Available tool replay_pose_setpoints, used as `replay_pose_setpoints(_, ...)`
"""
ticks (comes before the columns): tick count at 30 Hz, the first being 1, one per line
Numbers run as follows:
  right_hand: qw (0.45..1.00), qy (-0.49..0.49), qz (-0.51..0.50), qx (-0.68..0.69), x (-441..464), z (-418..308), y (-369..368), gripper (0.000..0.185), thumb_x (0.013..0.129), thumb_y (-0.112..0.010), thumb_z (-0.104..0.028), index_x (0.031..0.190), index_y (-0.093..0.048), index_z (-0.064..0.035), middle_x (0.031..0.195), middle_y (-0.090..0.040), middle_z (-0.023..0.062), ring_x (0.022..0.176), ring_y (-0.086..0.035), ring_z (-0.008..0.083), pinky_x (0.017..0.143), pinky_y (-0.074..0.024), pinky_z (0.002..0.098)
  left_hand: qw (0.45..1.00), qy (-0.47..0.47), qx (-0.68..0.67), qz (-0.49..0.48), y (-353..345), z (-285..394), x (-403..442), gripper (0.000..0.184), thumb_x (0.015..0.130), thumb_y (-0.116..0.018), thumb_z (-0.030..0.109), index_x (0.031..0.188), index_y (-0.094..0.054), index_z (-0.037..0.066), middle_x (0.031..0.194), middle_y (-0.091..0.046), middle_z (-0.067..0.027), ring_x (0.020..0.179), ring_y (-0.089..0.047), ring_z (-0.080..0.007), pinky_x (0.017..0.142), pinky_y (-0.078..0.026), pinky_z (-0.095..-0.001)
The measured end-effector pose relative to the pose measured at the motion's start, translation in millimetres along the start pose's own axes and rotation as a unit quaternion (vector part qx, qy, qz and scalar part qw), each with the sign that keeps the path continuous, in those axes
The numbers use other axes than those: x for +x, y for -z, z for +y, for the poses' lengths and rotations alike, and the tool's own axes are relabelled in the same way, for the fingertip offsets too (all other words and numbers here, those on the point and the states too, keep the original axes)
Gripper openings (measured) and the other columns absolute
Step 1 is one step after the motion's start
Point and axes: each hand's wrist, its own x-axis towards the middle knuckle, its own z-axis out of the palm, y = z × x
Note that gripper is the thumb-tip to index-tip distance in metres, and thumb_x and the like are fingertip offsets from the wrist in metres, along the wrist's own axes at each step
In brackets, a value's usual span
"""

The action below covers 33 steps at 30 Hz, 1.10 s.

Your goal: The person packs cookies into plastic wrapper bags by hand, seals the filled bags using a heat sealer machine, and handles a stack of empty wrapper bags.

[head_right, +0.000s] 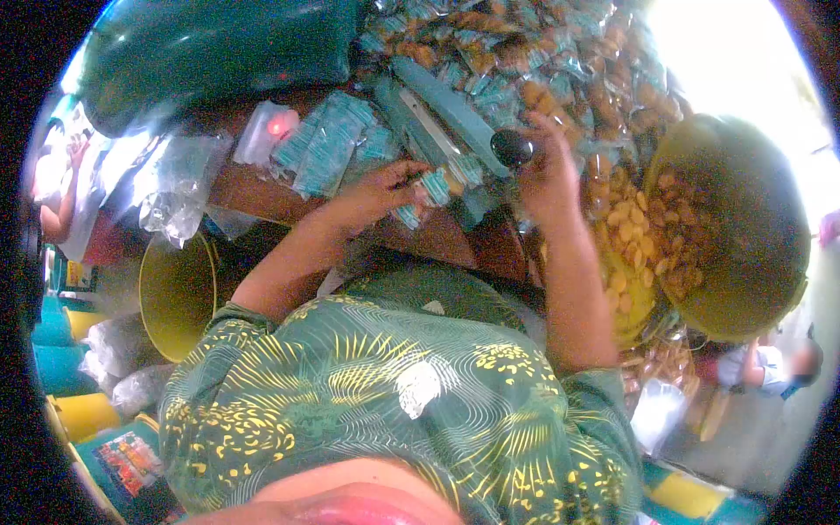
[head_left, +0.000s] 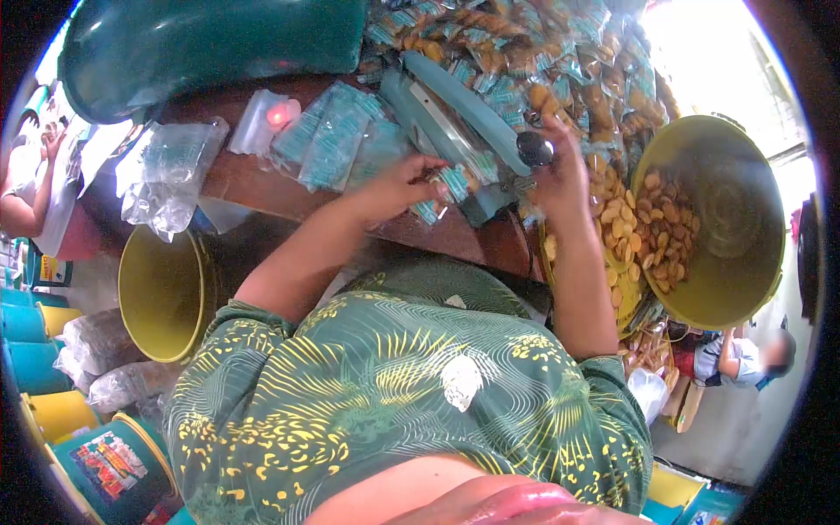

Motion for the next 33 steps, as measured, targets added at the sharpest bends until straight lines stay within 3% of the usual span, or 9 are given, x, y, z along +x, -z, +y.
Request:
replay_pose_setpoints(1, 0.994, -0.042, 0.026, 0.102, 15, -8, 2, 0.047, 0.091, -0.057, 0.002, 0.136, -0.047, -0.0074, 0.122, -0.06, 0.009, 0.106, -0.057, 0.0173, 0.092, -0.0461, 0.0286, 1.0, 0.001, -0.004, 0.012, 6, 2, 0, 0.054, 0.093, -0.066, 0.021, 0.136, -0.042, -0.001, 0.114, -0.062, -0.0104, 0.1, -0.061, -0.016, 0.086, -0.05, -0.0304)
replay_pose_setpoints(3, 0.998, 0.008, 0.054, -0.033, 25, -52, 14, 0.051, 0.089, -0.053, 0.007, 0.138, -0.045, -0.0081, 0.121, -0.063, 0.009, 0.104, -0.06, 0.0216, 0.094, -0.0471, 0.0317, 0.999, 0.001, -0.011, 0.038, 16, 7, 0, 0.055, 0.093, -0.066, 0.02, 0.137, -0.042, -0.001, 0.115, -0.062, -0.0109, 0.1, -0.061, -0.0168, 0.084, -0.051, -0.0309)
replay_pose_setpoints(7, 0.964, 0.049, -0.121, -0.231, 23, -96, -11, 0.047, 0.094, -0.046, 0.005, 0.139, -0.045, -0.0084, 0.127, -0.058, 0.0121, 0.108, -0.057, 0.02, 0.098, -0.0444, 0.0344, 0.998, 0.019, -0.059, 0.009, 29, 12, 0, 0.056, 0.093, -0.066, 0.02, 0.137, -0.041, -0.002, 0.119, -0.061, -0.0119, 0.104, -0.06, -0.0176, 0.088, -0.05, -0.0329)
replay_pose_setpoints(11, 0.896, 0.071, -0.124, -0.421, 20, -54, -41, 0.053, 0.09, -0.044, 0.002, 0.142, -0.042, -0.0115, 0.128, -0.057, 0.0211, 0.118, -0.056, 0.0339, 0.1, -0.0446, 0.0412, 1.0, 0.025, -0.003, 0.019, 35, 13, -2, 0.054, 0.092, -0.066, 0.025, 0.138, -0.045, 0.004, 0.119, -0.062, -0.0092, 0.107, -0.06, -0.0192, 0.089, -0.05, -0.0355)
replay_pose_setpoints(12, 0.887, -0.039, -0.163, -0.431, 17, -66, -50, 0.052, 0.091, -0.044, -0.002, 0.142, -0.042, -0.0106, 0.128, -0.056, 0.0225, 0.119, -0.054, 0.0375, 0.1, -0.0439, 0.0438, 0.999, 0.018, 0.024, 0.025, 37, 9, -2, 0.053, 0.092, -0.066, 0.027, 0.138, -0.048, 0.007, 0.118, -0.064, -0.0077, 0.107, -0.061, -0.0196, 0.088, -0.05, -0.0363)
replay_pose_setpoints(15, 0.922, 0.003, -0.128, -0.366, 12, -62, -51, 0.051, 0.091, -0.045, -0.003, 0.141, -0.043, -0.0106, 0.127, -0.057, 0.0207, 0.118, -0.055, 0.0374, 0.098, -0.0447, 0.0437, 0.992, -0.047, 0.116, 0.02, 55, -10, 4, 0.05, 0.094, -0.064, 0.03, 0.136, -0.051, 0.009, 0.121, -0.062, -0.008, 0.109, -0.06, -0.0214, 0.091, -0.049, -0.0368)
replay_pose_setpoints(18, 0.933, 0.0, -0.117, -0.34, 8, -59, -50, 0.046, 0.089, -0.047, -0.007, 0.135, -0.051, -0.0137, 0.123, -0.06, 0.0209, 0.112, -0.058, 0.0401, 0.097, -0.0462, 0.047, 0.985, 0.02, 0.166, 0.049, 38, 34, -2, 0.055, 0.092, -0.067, 0.031, 0.132, -0.049, -0.003, 0.125, -0.059, -0.0133, 0.116, -0.053, -0.0193, 0.098, -0.043, -0.0338)
replay_pose_setpoints(24, 0.927, 0.0, -0.136, -0.349, 8, -65, -51, 0.04, 0.089, -0.047, -0.008, 0.127, -0.058, -0.0141, 0.118, -0.063, 0.0188, 0.104, -0.061, 0.0408, 0.09, -0.0493, 0.0479, 0.972, 0.06, 0.221, 0.055, 18, 64, 17, 0.054, 0.089, -0.069, 0.038, 0.123, -0.054, -0.002, 0.114, -0.063, -0.0123, 0.107, -0.057, -0.0177, 0.093, -0.045, -0.0325)
replay_pose_setpoints(33, 0.926, 0.028, -0.139, -0.35, 8, -51, -51, 0.043, 0.083, -0.049, -0.005, 0.123, -0.061, -0.0148, 0.114, -0.064, 0.0175, 0.105, -0.06, 0.0392, 0.09, -0.0495, 0.0467, 0.972, 0.01, 0.228, 0.063, 25, 22, 45, 0.057, 0.087, -0.069, 0.044, 0.116, -0.055, -0.004, 0.105, -0.065, -0.0132, 0.09, -0.061, -0.0192, 0.076, -0.051, -0.0336)
